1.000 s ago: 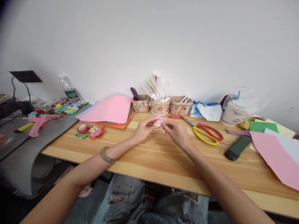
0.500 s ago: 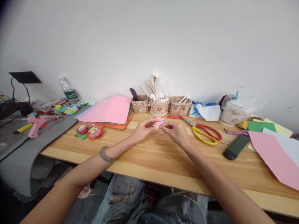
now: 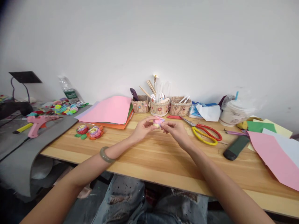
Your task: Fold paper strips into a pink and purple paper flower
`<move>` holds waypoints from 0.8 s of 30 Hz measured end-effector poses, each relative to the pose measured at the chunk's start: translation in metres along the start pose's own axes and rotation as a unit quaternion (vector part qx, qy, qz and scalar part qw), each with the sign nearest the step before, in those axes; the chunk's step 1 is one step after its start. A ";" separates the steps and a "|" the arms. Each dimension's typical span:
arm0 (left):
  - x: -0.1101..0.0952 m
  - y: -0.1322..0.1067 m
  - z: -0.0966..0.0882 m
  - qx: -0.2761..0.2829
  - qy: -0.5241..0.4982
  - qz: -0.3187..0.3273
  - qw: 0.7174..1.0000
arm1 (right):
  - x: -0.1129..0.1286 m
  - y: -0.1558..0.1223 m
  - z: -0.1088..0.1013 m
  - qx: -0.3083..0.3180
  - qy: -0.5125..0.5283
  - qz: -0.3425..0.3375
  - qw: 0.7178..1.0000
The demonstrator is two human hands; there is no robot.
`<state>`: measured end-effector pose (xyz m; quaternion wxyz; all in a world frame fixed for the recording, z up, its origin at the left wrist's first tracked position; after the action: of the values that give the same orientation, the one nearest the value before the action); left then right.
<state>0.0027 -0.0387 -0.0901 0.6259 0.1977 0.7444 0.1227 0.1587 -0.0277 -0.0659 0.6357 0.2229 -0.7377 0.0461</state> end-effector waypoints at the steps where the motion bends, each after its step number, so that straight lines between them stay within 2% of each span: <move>1: 0.000 0.000 0.000 -0.001 -0.002 -0.002 1.000 | 0.000 0.000 0.001 -0.003 0.001 0.001 1.000; 8: -0.001 -0.001 0.001 -0.007 -0.001 0.015 1.000 | 0.004 -0.004 0.007 -0.045 -0.008 -0.004 0.999; 13: 0.000 0.000 0.000 -0.015 0.003 0.000 1.000 | 0.005 -0.003 0.005 -0.060 -0.033 -0.023 0.997; 16: -0.001 0.000 0.001 -0.011 0.006 -0.005 1.000 | 0.005 -0.004 0.005 -0.074 -0.075 -0.045 0.993; 21: -0.003 -0.001 0.001 -0.026 0.033 0.031 0.999 | 0.007 -0.008 0.010 -0.135 -0.154 -0.104 0.973; 24: -0.002 -0.001 0.001 -0.032 0.045 0.039 0.998 | 0.009 -0.010 0.011 -0.137 -0.167 -0.122 0.969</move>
<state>0.0034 -0.0409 -0.0891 0.5926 0.2008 0.7591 0.1795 0.1514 -0.0432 -0.0613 0.5289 0.2262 -0.8000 -0.1709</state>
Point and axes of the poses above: each hand's wrist, its own y-axis towards the middle knuckle, its own z-axis out of the palm, x = y × z, the point moved 3 cm from there along y, towards the middle knuckle, and after that the axes turned 10 degrees about y, right-handed, at the moved point
